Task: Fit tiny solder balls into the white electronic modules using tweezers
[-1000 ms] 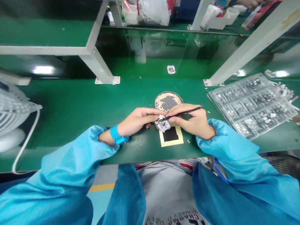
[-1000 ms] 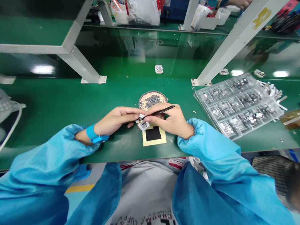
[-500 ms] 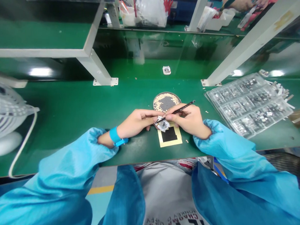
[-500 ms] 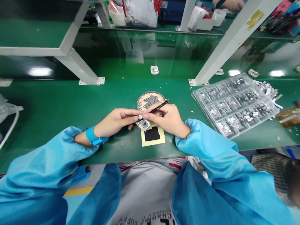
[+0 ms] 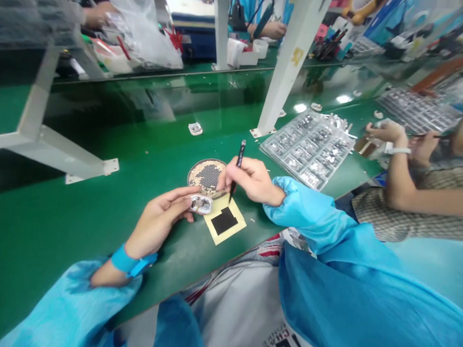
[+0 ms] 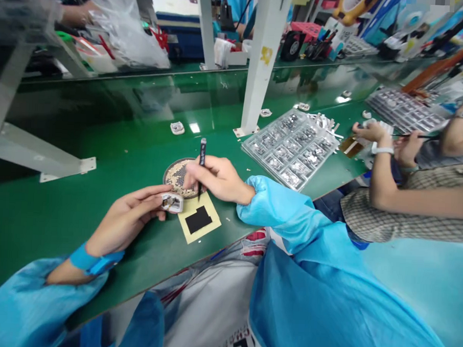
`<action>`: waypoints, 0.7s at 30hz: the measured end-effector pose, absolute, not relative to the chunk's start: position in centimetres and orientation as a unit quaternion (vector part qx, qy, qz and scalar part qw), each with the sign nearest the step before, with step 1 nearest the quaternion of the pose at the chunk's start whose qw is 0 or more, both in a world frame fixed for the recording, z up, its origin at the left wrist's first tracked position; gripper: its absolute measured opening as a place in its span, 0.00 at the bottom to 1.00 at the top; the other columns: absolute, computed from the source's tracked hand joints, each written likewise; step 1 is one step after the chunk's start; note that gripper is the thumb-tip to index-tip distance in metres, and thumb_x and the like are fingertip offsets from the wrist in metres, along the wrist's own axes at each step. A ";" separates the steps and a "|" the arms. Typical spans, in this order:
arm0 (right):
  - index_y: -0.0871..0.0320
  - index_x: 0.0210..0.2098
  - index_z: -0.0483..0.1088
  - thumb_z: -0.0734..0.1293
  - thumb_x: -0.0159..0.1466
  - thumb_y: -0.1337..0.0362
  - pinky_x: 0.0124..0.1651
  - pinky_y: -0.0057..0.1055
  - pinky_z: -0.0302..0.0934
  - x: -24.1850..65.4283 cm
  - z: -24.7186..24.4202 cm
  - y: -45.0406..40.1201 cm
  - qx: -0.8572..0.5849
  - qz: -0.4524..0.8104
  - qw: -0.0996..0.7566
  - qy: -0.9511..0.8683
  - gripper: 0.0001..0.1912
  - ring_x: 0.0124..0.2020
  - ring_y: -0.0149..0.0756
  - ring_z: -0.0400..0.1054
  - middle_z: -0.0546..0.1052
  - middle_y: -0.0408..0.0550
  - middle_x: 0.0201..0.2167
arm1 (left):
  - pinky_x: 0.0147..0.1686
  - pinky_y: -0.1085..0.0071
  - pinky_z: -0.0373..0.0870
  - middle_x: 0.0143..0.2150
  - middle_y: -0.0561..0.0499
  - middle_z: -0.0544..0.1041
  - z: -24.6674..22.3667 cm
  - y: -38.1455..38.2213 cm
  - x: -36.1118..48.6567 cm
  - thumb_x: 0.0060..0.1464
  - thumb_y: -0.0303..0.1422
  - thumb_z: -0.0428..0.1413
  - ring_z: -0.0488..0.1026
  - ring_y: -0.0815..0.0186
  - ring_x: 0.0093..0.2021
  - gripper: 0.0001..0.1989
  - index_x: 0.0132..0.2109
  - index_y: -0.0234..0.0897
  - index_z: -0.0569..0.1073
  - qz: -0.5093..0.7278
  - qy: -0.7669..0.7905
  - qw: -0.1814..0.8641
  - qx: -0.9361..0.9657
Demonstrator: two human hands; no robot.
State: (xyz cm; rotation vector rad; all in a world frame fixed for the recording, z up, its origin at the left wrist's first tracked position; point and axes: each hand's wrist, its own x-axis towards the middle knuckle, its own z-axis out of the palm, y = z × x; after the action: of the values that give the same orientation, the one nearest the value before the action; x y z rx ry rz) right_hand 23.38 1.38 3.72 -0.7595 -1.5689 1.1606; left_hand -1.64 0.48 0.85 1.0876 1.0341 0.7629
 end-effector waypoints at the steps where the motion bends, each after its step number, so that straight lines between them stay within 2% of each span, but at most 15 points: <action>1: 0.58 0.32 0.68 0.61 0.72 0.44 0.31 0.28 0.67 24.3 4.2 1.5 -0.341 0.463 0.513 -0.638 0.24 0.28 0.29 0.72 0.78 0.47 0.31 | 0.33 0.75 0.73 0.45 0.44 0.81 1.1 0.5 -1.6 0.54 0.39 0.68 0.73 0.67 0.34 0.23 0.56 0.36 0.81 0.344 0.459 0.676 0.464; 3: 0.58 0.36 0.69 0.58 0.74 0.44 0.33 0.29 0.66 27.0 5.4 2.1 -0.444 0.354 0.504 -0.651 0.24 0.28 0.30 0.70 0.76 0.46 0.30 | 0.33 0.76 0.72 0.43 0.44 0.80 1.6 0.4 -1.4 0.53 0.37 0.67 0.72 0.68 0.34 0.21 0.53 0.35 0.82 0.354 0.454 0.695 0.430; 4: 0.58 0.38 0.72 0.59 0.74 0.46 0.35 0.30 0.65 28.9 6.0 2.7 -0.511 0.266 0.470 -0.669 0.23 0.29 0.31 0.69 0.75 0.46 0.29 | 0.33 0.76 0.72 0.42 0.44 0.80 1.9 0.4 -1.4 0.53 0.36 0.67 0.72 0.67 0.35 0.20 0.52 0.34 0.83 0.358 0.446 0.706 0.417; 6: 0.59 0.39 0.75 0.63 0.72 0.50 0.42 0.34 0.64 33.5 7.1 4.5 -0.633 0.097 0.340 -0.689 0.19 0.34 0.36 0.70 0.77 0.49 0.33 | 0.33 0.75 0.73 0.41 0.44 0.79 2.3 0.2 -1.3 0.52 0.36 0.66 0.72 0.66 0.35 0.19 0.50 0.33 0.83 0.366 0.420 0.728 0.400; 8: 0.61 0.38 0.77 0.67 0.69 0.53 0.45 0.37 0.65 38.5 7.7 6.8 -0.739 0.016 0.220 -0.636 0.16 0.37 0.42 0.71 0.79 0.55 0.35 | 0.34 0.74 0.73 0.40 0.45 0.79 2.5 -0.1 -1.3 0.52 0.36 0.67 0.72 0.67 0.35 0.19 0.51 0.34 0.83 0.364 0.398 0.742 0.399; 10: 0.63 0.43 0.78 0.69 0.66 0.57 0.50 0.41 0.65 42.8 7.6 9.1 -0.827 -0.041 0.144 -0.541 0.15 0.45 0.50 0.73 0.80 0.62 0.43 | 0.34 0.76 0.72 0.39 0.47 0.79 2.5 -0.3 -1.2 0.50 0.34 0.69 0.73 0.68 0.35 0.22 0.53 0.37 0.82 0.350 0.398 0.743 0.409; 13: 0.67 0.50 0.77 0.72 0.63 0.59 0.52 0.45 0.66 46.7 6.5 11.8 -0.880 -0.054 0.113 -0.459 0.21 0.50 0.54 0.73 0.78 0.67 0.50 | 0.34 0.77 0.72 0.37 0.47 0.80 2.3 -0.4 -1.0 0.48 0.34 0.71 0.75 0.68 0.34 0.25 0.55 0.38 0.80 0.334 0.415 0.726 0.435; 17: 0.65 0.55 0.76 0.73 0.62 0.62 0.56 0.39 0.62 48.2 5.3 13.6 -0.837 -0.005 0.115 -0.535 0.22 0.53 0.45 0.72 0.77 0.64 0.54 | 0.30 0.76 0.70 0.34 0.45 0.80 1.9 -0.1 -0.9 0.49 0.38 0.72 0.75 0.66 0.32 0.24 0.51 0.33 0.81 0.335 0.429 0.698 0.465; 21: 0.64 0.52 0.77 0.77 0.58 0.68 0.54 0.38 0.62 48.9 5.3 14.6 -0.822 0.043 0.102 -0.559 0.22 0.50 0.43 0.72 0.79 0.62 0.50 | 0.24 0.77 0.64 0.34 0.43 0.81 1.6 0.2 -1.1 0.52 0.41 0.70 0.74 0.68 0.29 0.24 0.52 0.31 0.80 0.327 0.440 0.680 0.487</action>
State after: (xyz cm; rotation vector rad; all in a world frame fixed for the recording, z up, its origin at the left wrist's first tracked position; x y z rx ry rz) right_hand 48.91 14.58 5.33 -2.4265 -1.6499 0.1257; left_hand -1.13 0.18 1.60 1.0922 0.9879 0.7339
